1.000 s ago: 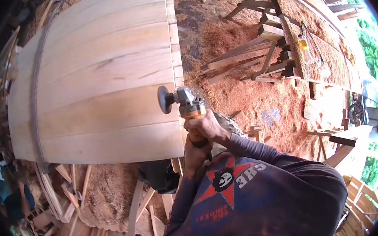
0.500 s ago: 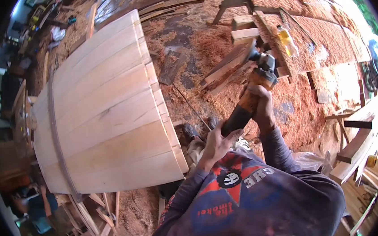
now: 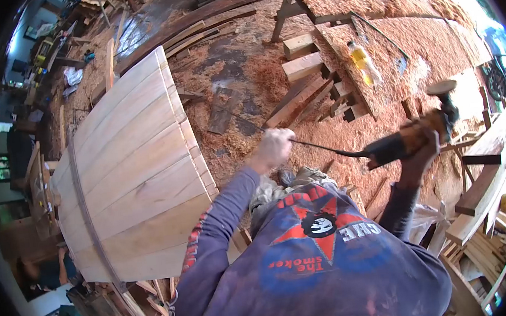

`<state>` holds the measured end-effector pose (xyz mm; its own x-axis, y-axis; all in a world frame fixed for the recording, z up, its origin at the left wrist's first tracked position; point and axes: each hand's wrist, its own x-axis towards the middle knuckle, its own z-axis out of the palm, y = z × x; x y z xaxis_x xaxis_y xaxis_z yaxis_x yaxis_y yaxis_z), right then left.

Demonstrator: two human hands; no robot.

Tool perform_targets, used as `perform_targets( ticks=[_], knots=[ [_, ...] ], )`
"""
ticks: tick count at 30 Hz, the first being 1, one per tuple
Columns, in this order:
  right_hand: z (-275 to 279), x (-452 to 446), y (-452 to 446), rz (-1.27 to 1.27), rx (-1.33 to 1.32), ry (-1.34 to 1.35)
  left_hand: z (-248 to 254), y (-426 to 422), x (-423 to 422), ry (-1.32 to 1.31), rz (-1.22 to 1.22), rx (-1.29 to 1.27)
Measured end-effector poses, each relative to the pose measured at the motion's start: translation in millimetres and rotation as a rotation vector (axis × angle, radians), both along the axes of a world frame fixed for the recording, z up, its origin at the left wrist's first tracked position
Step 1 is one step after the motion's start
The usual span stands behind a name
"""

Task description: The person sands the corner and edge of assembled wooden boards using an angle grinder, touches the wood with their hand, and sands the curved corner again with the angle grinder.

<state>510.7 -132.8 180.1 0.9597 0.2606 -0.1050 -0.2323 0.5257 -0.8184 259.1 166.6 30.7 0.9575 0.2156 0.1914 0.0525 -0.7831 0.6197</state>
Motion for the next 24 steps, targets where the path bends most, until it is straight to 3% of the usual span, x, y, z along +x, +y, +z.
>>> perform_targets(
  ticks=[3,10,11,13,15,19,24],
  knots=[
    [-2.3,27.7,-23.5,0.032,0.15,0.004,-15.1,78.9,4.2,0.193,0.14,0.136],
    [13.0,27.3,-15.3,-0.161,0.08,-0.052,-51.3,252.8,32.0,0.503,0.224,0.364],
    [16.2,27.6,-11.6,-0.169,0.072,-0.048,-58.8,271.1,31.6,0.381,0.25,0.4],
    [22.6,29.6,-3.6,-0.216,0.019,-0.134,-66.4,314.7,41.8,0.569,0.268,0.393],
    [34.8,28.3,15.8,-0.427,-0.199,-0.18,-75.0,363.4,47.8,0.615,0.281,0.395],
    [29.6,55.3,17.7,-0.487,-0.426,-0.418,-105.9,492.0,61.5,0.653,0.375,0.43],
    [96.4,59.6,98.7,-0.634,-0.699,-0.718,-122.1,681.8,73.5,0.632,0.62,0.498]
  ],
)
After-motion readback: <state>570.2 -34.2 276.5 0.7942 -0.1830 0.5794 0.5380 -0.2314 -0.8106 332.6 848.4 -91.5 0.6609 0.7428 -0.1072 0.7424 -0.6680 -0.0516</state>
